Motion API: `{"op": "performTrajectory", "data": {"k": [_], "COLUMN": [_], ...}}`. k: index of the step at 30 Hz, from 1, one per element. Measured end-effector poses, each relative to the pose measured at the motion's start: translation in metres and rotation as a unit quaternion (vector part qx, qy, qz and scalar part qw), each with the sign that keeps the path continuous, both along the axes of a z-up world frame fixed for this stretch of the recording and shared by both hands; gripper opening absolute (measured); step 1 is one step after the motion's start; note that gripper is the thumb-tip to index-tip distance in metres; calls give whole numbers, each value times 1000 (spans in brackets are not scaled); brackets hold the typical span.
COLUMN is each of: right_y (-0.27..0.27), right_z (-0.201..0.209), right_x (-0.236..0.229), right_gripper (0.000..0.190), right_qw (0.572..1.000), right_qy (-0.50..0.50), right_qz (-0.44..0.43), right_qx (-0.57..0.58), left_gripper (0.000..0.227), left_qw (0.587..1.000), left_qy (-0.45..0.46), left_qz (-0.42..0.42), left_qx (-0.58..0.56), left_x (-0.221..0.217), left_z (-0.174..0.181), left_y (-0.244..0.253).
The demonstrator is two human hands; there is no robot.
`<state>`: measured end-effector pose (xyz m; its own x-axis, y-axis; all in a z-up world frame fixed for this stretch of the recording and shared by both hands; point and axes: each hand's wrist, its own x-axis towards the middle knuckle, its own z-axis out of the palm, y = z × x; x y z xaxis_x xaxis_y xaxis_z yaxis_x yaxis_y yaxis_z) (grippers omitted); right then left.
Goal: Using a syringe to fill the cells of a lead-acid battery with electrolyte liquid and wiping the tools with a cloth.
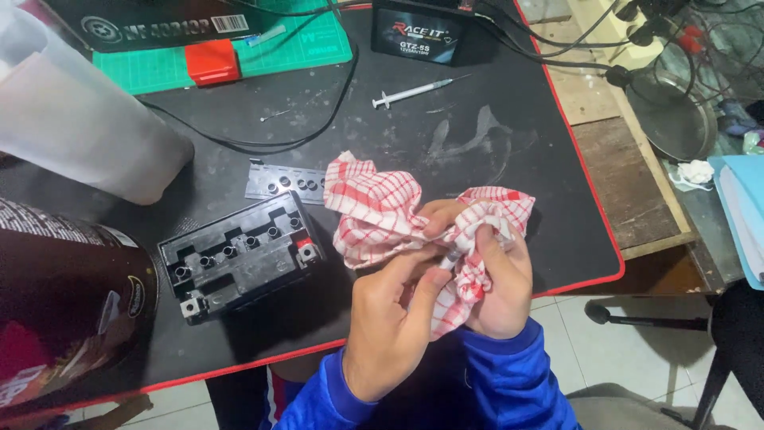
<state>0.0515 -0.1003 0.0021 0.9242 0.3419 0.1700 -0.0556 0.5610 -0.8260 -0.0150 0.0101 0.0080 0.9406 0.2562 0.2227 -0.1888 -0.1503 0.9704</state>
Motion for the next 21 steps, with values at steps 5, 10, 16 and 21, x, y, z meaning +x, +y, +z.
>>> {"op": "performTrajectory", "data": {"k": [5, 10, 16, 21], "right_y": [6, 6, 7, 14], "right_z": [4, 4, 8, 15], "right_x": [0, -1, 1, 0], "right_gripper": [35, 33, 35, 33], "right_qw": [998, 996, 997, 996], "right_qy": [-24, -31, -29, -81], "right_qz": [-62, -82, -52, -19], "right_qx": [-18, -31, -49, -40], "left_gripper": [18, 11, 15, 15], "left_qw": [995, 993, 999, 997], "left_qy": [-8, -17, 35, 30], "left_qz": [57, 61, -22, 40], "left_qx": [80, 98, -7, -60], "left_x": [-5, -2, 3, 4], "left_z": [0, -1, 1, -13], "left_y": [-5, -5, -5, -9]}}
